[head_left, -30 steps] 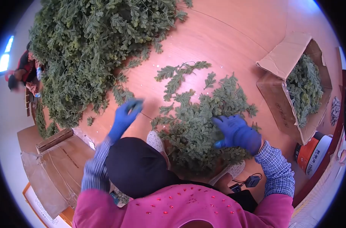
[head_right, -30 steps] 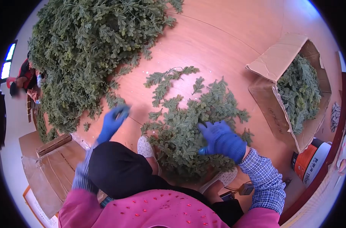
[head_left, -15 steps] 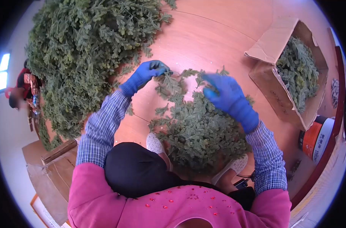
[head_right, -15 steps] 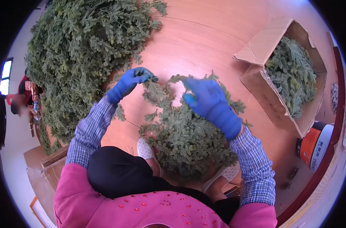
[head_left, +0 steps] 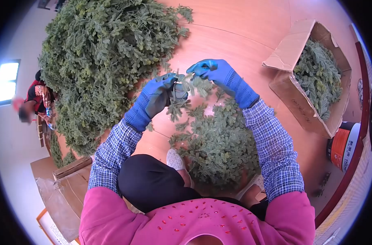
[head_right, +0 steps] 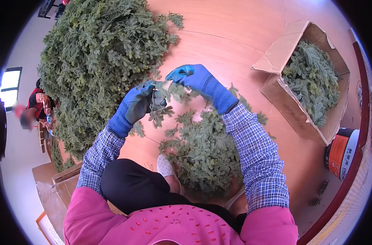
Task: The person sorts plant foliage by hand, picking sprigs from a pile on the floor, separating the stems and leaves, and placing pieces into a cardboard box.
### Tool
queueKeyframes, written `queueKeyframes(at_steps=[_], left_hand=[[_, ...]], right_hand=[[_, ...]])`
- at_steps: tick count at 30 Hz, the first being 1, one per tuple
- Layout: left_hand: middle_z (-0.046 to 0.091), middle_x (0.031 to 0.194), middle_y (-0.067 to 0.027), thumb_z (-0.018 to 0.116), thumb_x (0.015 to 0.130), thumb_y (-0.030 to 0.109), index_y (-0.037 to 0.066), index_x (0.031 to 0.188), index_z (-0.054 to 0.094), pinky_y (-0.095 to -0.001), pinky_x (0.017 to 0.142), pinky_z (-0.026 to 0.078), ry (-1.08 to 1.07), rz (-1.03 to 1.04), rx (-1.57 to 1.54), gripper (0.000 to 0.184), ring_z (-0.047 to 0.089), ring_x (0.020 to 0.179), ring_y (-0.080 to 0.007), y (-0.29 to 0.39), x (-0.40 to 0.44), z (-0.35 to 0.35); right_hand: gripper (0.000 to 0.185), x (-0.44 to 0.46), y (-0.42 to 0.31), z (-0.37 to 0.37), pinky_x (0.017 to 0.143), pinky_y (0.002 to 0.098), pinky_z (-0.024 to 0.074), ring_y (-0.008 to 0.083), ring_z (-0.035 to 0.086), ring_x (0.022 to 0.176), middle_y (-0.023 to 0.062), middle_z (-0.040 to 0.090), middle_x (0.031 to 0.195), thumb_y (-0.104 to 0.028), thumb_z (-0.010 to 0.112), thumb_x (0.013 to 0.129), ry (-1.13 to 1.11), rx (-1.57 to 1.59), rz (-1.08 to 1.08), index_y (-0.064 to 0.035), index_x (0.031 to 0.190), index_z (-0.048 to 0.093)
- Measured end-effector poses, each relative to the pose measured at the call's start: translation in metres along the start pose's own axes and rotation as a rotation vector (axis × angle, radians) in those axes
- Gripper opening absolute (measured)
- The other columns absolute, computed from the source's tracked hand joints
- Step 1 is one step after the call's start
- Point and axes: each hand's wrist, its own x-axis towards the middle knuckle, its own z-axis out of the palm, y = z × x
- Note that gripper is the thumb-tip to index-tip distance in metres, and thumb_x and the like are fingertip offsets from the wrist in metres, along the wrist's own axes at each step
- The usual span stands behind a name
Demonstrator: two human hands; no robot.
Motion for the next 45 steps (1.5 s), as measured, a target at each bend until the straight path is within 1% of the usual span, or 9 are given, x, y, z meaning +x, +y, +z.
queueKeyframes(at_steps=[3,17,20,26,32,35,40,43,45], left_hand=[[0.060,0.107,-0.0114,0.056,0.090,0.014,-0.006,0.116,0.054,-0.0363,0.082,0.054,-0.062,0.166,0.006,0.034,0.060,0.098,-0.0202,-0.002,-0.004,0.011],[0.061,0.082,-0.0063,0.053,0.095,0.024,-0.006,0.107,0.059,-0.0252,0.062,0.053,-0.122,-0.417,0.270,0.032,0.060,0.071,-0.0111,0.001,-0.009,0.045],[0.060,0.080,-0.0056,0.053,0.096,0.025,-0.006,0.103,0.060,-0.0248,0.059,0.053,-0.046,-0.374,0.233,0.032,0.059,0.065,-0.0110,-0.003,-0.004,0.041],[0.061,0.078,-0.0058,0.052,0.096,0.025,-0.006,0.099,0.060,-0.0256,0.055,0.052,-0.081,-0.187,0.596,0.033,0.059,0.061,-0.0115,-0.016,0.010,0.029],[0.061,0.072,-0.0045,0.051,0.095,0.019,-0.003,0.102,0.063,-0.0222,0.055,0.049,-0.074,-0.475,0.427,0.026,0.059,0.060,-0.0100,-0.004,0.004,0.056],[0.059,0.067,-0.0028,0.053,0.094,0.020,-0.003,0.099,0.062,-0.0215,0.050,0.044,-0.311,-0.391,0.505,0.025,0.054,0.054,-0.0084,-0.006,-0.009,0.061],[0.055,0.060,-0.0030,0.065,0.086,0.028,-0.003,0.097,0.060,-0.0245,0.049,0.042,-0.528,-0.473,0.264,0.034,0.050,0.048,-0.0095,0.008,-0.014,0.042],[0.051,0.062,0.0006,0.070,0.081,0.034,-0.002,0.106,0.056,-0.0283,0.060,0.043,-0.377,-0.359,-0.042,0.046,0.045,0.052,-0.0090,0.000,-0.015,0.017],[0.046,0.064,0.0042,0.067,0.085,0.035,0.001,0.112,0.052,-0.0289,0.071,0.042,-0.373,-0.132,-0.170,0.046,0.042,0.060,-0.0073,-0.010,-0.005,0.021]], right_hand=[[0.023,-0.005,-0.007,-0.003,0.079,0.0235,0.0491,0.0082,0.059,0.079,0.0024,0.069,0.090,-0.023,0.063,0.091,-0.018,-0.098,0.086,-0.0049,0.104,0.071],[0.040,-0.012,0.038,-0.032,0.093,0.0342,0.0467,0.0182,0.059,0.104,0.0125,0.063,0.115,-0.029,0.042,0.096,-0.429,-0.351,-0.267,-0.0032,0.118,0.063],[0.045,-0.005,0.083,-0.038,0.095,0.0346,0.0457,0.0181,0.053,0.115,0.0134,0.057,0.126,-0.032,0.044,0.096,-0.407,0.496,0.026,-0.0047,0.132,0.051],[0.079,-0.004,0.035,-0.004,0.093,0.0296,0.0475,0.0160,0.056,0.112,0.0137,0.060,0.122,-0.039,0.070,0.082,-0.263,-0.201,0.274,-0.0021,0.142,0.033],[0.058,-0.020,0.021,-0.014,0.081,0.0275,0.0534,0.0164,0.065,0.089,0.0137,0.067,0.101,-0.022,0.073,0.079,-0.516,0.023,0.212,0.0003,0.128,0.051],[0.026,-0.049,-0.032,-0.022,0.058,0.0278,0.0514,0.0119,0.062,0.061,0.0048,0.067,0.071,-0.021,0.061,0.086,-0.611,-0.654,0.502,-0.0087,0.108,0.067],[0.033,-0.110,-0.077,-0.038,0.062,0.0319,0.0536,0.0154,0.064,0.061,0.0078,0.067,0.070,-0.029,0.055,0.089,-0.818,-0.794,0.382,-0.0080,0.111,0.066],[0.051,-0.137,-0.057,-0.060,0.079,0.0345,0.0537,0.0239,0.067,0.084,0.0157,0.069,0.091,-0.042,0.059,0.086,-0.535,-0.691,0.721,-0.0066,0.122,0.058],[0.072,-0.150,-0.028,-0.050,0.095,0.0356,0.0463,0.0309,0.059,0.110,0.0222,0.059,0.121,-0.045,0.068,0.079,-0.768,-1.192,0.306,-0.0042,0.135,0.045]])
